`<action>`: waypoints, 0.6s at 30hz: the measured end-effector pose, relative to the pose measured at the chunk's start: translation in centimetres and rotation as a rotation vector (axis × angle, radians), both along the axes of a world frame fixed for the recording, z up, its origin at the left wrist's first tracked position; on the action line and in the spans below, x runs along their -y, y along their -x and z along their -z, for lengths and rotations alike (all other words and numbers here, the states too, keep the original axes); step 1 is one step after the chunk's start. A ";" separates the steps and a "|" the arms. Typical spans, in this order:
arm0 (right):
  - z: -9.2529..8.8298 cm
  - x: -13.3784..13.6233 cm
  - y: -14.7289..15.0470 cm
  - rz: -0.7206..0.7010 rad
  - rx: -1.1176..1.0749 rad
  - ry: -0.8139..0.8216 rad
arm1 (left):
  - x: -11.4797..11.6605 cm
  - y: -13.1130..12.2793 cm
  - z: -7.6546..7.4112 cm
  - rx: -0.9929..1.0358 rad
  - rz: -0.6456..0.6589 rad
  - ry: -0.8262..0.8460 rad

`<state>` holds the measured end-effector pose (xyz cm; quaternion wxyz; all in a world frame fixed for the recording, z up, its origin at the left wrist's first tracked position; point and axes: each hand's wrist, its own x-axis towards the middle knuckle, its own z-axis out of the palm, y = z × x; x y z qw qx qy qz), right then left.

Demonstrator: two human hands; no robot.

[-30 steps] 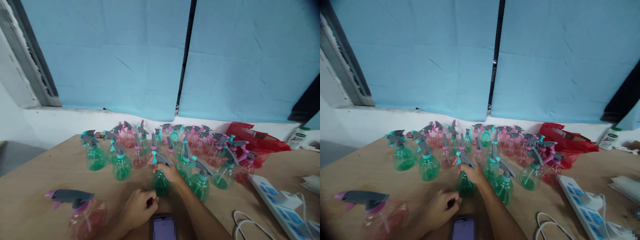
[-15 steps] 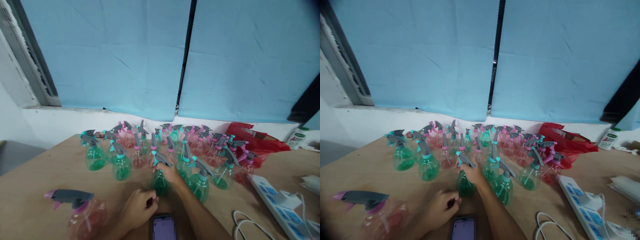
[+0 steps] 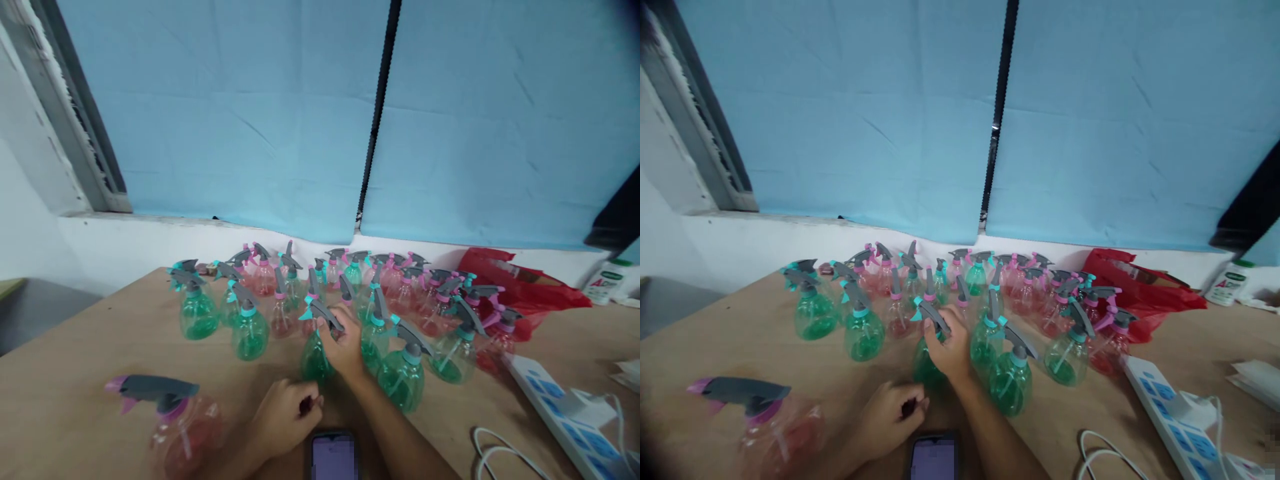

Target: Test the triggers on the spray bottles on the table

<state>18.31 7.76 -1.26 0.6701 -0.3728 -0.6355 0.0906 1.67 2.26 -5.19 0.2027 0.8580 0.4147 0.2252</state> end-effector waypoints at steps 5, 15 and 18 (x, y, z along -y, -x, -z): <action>-4.0 1.5 1.3 0.041 -0.081 -0.099 | 0.0 0.0 0.4 -0.025 -0.005 -0.008; -8.5 1.6 10.2 -0.233 -0.020 -0.018 | -0.4 0.3 1.4 0.178 0.036 -0.016; -7.9 0.6 12.2 -0.254 0.094 0.025 | -0.2 0.4 1.7 0.278 0.099 -0.015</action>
